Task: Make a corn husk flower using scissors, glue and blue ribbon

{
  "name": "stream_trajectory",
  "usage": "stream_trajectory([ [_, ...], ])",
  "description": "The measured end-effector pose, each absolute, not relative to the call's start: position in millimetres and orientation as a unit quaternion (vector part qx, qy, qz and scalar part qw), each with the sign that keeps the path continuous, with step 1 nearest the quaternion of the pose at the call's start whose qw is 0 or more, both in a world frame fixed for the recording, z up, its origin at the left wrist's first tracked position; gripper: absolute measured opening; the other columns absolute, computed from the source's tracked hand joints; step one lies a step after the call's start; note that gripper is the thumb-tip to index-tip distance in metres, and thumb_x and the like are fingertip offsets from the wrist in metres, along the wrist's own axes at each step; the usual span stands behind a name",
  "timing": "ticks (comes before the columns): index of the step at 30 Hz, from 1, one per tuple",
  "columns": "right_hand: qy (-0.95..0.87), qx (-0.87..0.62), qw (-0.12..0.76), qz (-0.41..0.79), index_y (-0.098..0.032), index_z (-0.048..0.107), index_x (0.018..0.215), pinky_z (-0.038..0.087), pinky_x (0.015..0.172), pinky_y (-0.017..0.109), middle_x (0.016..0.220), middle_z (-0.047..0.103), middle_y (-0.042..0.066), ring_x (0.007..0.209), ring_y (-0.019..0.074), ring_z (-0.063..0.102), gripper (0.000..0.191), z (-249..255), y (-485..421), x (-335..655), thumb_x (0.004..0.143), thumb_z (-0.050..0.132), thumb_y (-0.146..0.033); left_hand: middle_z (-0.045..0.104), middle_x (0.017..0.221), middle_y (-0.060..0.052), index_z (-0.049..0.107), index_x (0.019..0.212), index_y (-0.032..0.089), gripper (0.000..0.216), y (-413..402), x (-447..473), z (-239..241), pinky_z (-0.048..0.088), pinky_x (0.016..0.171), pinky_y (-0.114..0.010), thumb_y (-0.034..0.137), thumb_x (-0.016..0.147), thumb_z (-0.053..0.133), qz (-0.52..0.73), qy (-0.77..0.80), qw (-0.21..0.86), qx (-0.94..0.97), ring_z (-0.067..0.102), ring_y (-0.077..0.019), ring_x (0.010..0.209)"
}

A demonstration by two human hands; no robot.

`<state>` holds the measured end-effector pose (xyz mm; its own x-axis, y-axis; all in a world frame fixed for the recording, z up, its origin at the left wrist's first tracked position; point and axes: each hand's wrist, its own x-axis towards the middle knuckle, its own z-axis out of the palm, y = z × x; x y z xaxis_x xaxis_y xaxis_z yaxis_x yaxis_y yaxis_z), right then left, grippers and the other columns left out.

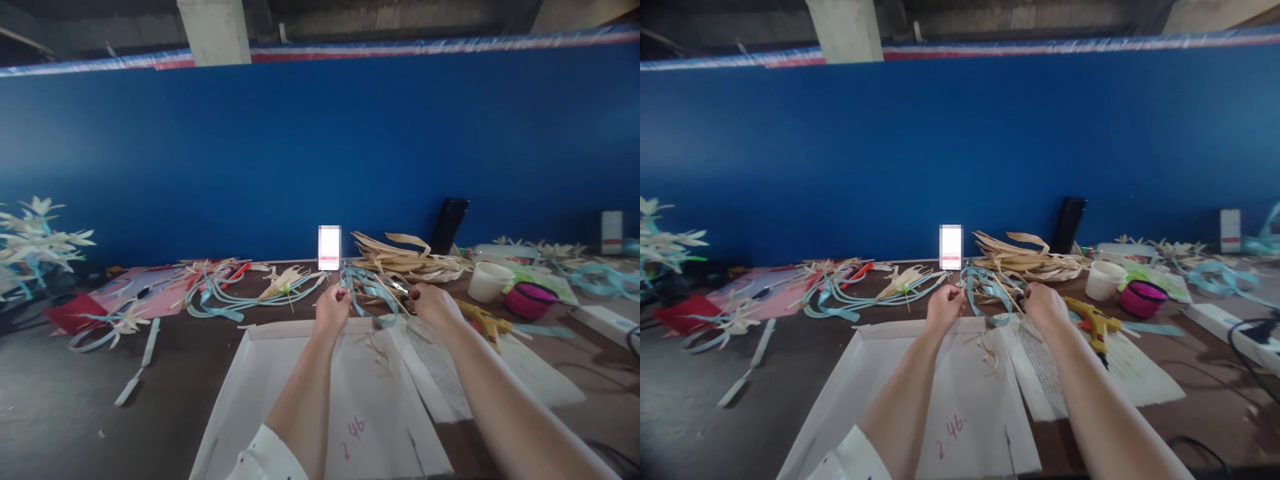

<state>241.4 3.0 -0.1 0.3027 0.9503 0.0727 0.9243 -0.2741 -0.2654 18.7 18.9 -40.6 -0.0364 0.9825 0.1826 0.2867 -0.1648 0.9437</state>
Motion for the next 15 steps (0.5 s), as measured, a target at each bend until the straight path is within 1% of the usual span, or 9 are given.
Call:
stream_trajectory([
  [4,-0.569,-0.81,0.134,0.047,-0.031,0.065,0.098,0.041,0.064,0.033,0.105,0.066,0.006,0.096,0.0284,0.059,0.029,9.2,-1.1,233.9,0.075,0.05,-0.039,0.066,0.069,-0.002,0.06,0.079,0.018,0.011,17.7,18.9,-38.9,0.041,0.052,-0.02,0.025,0.078,0.051,0.472,0.541,0.357,0.597,0.061,-0.0126,0.059],
  [8,-0.567,-0.81,0.144,0.038,-0.032,0.066,0.102,0.042,0.066,0.034,0.11,0.064,0.006,0.099,0.0295,0.058,0.032,13.3,-1.8,232.4,0.075,0.049,-0.04,0.066,0.069,-0.002,0.06,0.08,0.018,0.012,17.3,18.9,-38.0,0.041,0.052,-0.02,0.026,0.078,0.051,0.463,0.547,0.355,0.601,0.06,-0.0116,0.056],
  [11,-0.58,-0.8,0.151,0.034,-0.033,0.068,0.097,0.04,0.063,0.033,0.105,0.066,0.005,0.094,0.0278,0.06,0.03,14.4,-3.2,228.9,0.077,0.046,-0.037,0.066,0.068,-0.002,0.06,0.081,0.018,0.015,17.9,19.0,-38.5,0.042,0.051,-0.021,0.029,0.079,0.051,0.46,0.549,0.355,0.601,0.059,-0.0116,0.055],
  [13,-0.598,-0.785,0.157,0.037,-0.033,0.069,0.092,0.038,0.06,0.031,0.097,0.068,0.004,0.088,0.0262,0.061,0.028,14.9,-5.3,222.8,0.078,0.045,-0.039,0.066,0.07,-0.001,0.06,0.081,0.018,0.015,19.2,19.4,-39.8,0.043,0.053,-0.021,0.03,0.079,0.051,0.462,0.551,0.351,0.6,0.06,-0.0115,0.057],
  [15,-0.63,-0.76,0.152,0.055,-0.031,0.071,0.086,0.036,0.058,0.029,0.087,0.069,0.003,0.08,0.0237,0.061,0.026,15.0,-8.6,214.2,0.076,0.049,-0.04,0.067,0.073,-0.001,0.06,0.082,0.018,0.014,20.5,19.7,-41.3,0.044,0.056,-0.022,0.029,0.079,0.051,0.466,0.553,0.346,0.597,0.06,-0.0113,0.058],
])
